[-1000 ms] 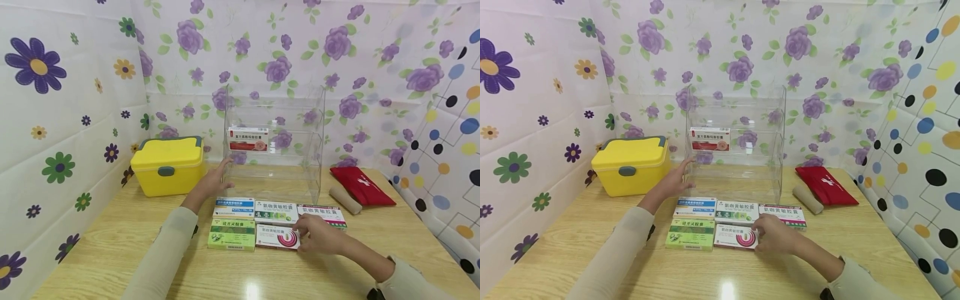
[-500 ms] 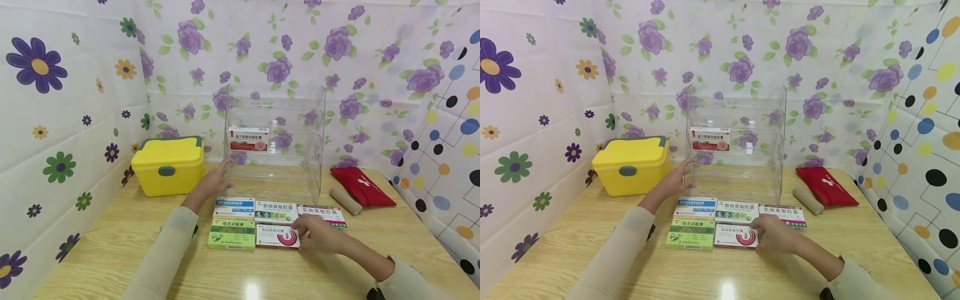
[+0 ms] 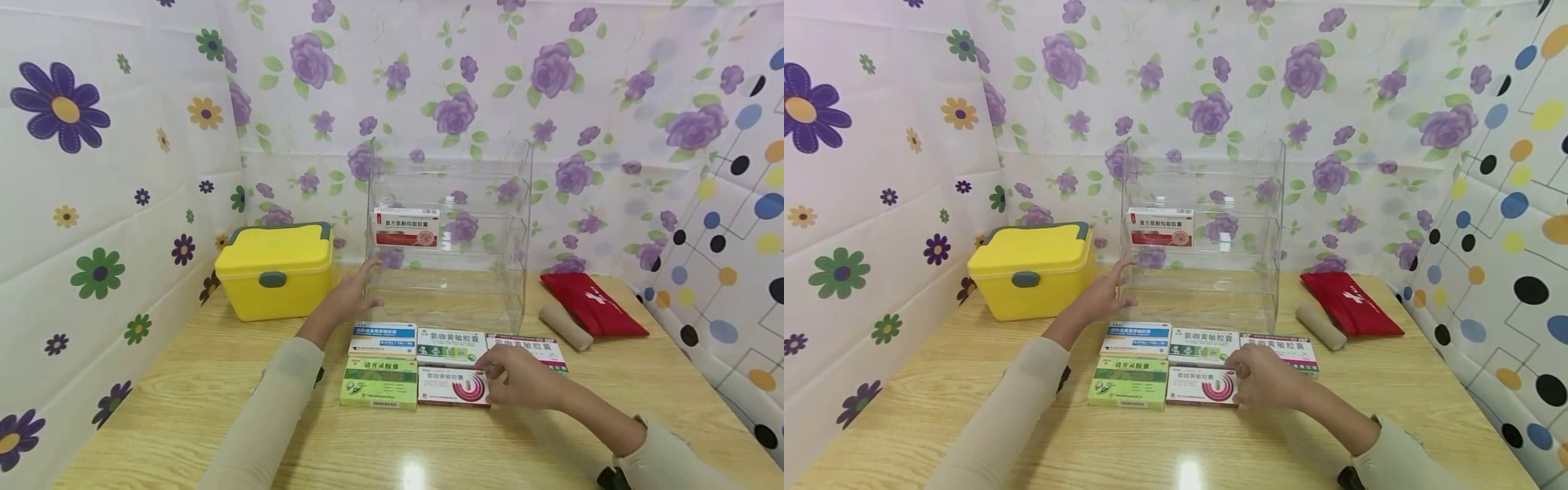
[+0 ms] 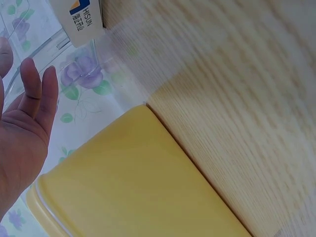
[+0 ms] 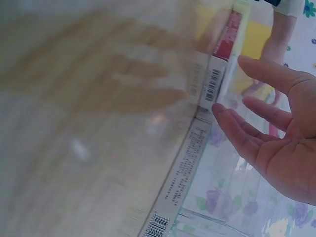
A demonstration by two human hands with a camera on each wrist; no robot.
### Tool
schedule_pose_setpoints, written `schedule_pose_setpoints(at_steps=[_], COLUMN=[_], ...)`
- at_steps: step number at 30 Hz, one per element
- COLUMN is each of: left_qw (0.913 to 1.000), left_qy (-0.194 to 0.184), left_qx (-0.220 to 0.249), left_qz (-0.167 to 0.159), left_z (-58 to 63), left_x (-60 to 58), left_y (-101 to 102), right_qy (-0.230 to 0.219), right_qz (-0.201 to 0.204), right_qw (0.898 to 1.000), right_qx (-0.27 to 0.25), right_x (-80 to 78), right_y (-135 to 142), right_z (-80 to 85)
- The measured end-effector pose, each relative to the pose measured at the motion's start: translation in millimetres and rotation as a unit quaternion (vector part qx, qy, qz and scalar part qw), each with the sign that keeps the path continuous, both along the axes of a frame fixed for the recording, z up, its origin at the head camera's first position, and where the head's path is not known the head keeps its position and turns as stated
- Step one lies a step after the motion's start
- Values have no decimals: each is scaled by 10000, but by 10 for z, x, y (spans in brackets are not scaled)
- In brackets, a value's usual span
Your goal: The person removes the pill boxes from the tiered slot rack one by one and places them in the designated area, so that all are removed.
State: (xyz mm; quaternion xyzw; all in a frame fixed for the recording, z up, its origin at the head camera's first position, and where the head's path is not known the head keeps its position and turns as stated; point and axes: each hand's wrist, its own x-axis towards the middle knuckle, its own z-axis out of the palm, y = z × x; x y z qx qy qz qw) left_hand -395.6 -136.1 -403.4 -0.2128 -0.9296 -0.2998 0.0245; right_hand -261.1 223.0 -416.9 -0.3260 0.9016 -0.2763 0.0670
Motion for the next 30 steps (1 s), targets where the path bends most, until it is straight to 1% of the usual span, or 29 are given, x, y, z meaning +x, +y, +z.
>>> schedule_pose_setpoints(at_steps=[5,10,16,23,30], left_qw=[10000,10000,10000,10000,10000], left_qy=[42,17,21,61,74], left_qx=[16,8,-79,-11,-18], left_qz=[-7,4,11,-40,-45], left_z=[-10,-9,-4,4,5], left_x=[-5,-2,2,7,13], left_y=[-1,-1,1,2,-6], right_qy=[191,219,143,253,310], right_qz=[-40,-234,-409,-550,-953], right_qw=[9998,9992,9973,9931,9868], right_qx=[-104,-225,-594,-1000,-1274], right_x=[-21,-41,-97,-197,-251], right_y=[13,10,-21,-86,-160], right_z=[47,87,104,87,127])
